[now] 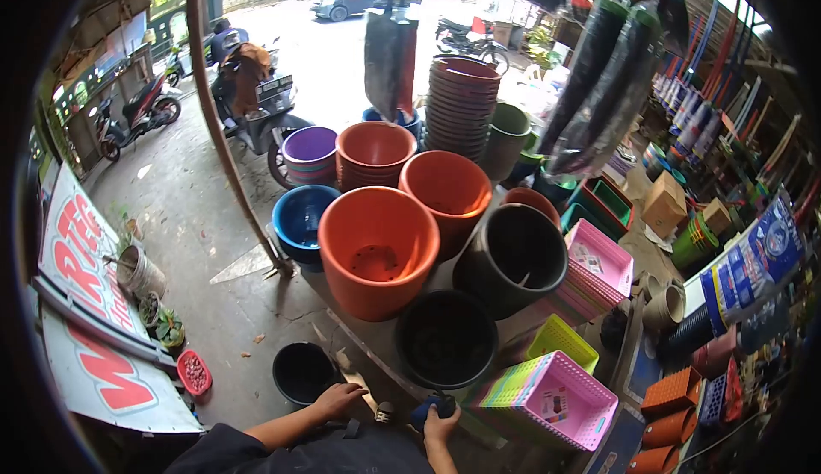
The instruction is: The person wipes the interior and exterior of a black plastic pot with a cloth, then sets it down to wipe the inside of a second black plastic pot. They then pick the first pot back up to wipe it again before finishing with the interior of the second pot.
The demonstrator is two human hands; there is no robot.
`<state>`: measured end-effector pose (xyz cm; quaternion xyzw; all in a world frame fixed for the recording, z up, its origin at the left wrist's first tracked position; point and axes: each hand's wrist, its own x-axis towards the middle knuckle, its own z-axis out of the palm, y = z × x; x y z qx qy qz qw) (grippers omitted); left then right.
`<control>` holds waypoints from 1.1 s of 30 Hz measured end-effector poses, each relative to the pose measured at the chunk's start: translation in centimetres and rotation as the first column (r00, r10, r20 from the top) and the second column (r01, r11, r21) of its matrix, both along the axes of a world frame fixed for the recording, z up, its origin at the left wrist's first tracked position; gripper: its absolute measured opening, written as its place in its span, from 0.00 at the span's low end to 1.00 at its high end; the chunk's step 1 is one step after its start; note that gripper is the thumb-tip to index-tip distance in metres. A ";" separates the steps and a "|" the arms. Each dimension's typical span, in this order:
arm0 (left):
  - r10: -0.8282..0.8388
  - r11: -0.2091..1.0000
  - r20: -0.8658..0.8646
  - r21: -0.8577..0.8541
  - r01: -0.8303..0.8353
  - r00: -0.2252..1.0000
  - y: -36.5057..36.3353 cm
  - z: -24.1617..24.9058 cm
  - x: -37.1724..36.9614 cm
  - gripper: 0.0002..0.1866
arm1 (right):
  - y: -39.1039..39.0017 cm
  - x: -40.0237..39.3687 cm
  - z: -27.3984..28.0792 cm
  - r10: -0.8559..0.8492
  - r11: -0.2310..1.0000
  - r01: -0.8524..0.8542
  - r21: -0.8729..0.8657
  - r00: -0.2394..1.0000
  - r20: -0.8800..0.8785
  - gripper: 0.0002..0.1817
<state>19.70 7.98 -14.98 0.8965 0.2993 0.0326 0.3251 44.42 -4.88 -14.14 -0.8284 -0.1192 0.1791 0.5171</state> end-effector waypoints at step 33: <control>0.895 -0.378 -0.410 -0.481 -0.791 -0.178 -5.9 -37.8 -23.8 0.24 | 27.1 -22.7 -38.3 0.946 -0.057 -0.782 -0.620 0.155 -0.283 0.31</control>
